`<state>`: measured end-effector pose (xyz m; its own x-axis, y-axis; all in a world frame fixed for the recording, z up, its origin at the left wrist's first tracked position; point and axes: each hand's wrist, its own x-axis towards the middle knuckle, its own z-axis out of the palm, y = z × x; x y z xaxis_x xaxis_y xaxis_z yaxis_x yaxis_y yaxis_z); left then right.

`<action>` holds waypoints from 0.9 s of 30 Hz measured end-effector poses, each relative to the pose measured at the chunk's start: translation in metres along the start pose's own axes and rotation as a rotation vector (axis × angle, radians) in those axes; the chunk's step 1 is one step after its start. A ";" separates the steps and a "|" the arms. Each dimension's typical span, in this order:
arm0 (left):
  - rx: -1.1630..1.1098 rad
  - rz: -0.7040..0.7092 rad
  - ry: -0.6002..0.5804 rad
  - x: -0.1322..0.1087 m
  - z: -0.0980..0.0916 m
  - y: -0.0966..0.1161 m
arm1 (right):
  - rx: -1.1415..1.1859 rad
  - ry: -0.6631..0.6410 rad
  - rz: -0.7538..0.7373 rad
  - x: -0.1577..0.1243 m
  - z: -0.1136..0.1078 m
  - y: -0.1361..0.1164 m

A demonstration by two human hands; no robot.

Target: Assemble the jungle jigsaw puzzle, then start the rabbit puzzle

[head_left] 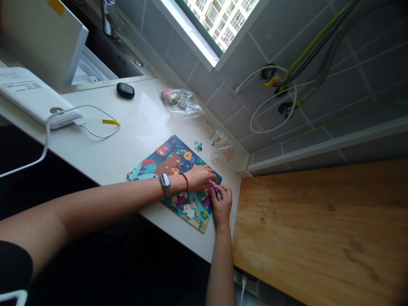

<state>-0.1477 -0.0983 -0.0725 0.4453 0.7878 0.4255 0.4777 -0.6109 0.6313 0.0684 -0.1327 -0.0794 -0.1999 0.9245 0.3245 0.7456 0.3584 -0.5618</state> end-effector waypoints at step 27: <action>0.210 -0.032 -0.027 -0.019 0.026 -0.011 | -0.284 0.154 0.181 0.015 0.022 0.042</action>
<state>-0.1418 -0.1083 -0.1039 0.4466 0.8062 0.3881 0.6377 -0.5911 0.4939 0.0826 -0.1013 -0.1144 0.0332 0.9315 0.3623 0.9111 0.1209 -0.3941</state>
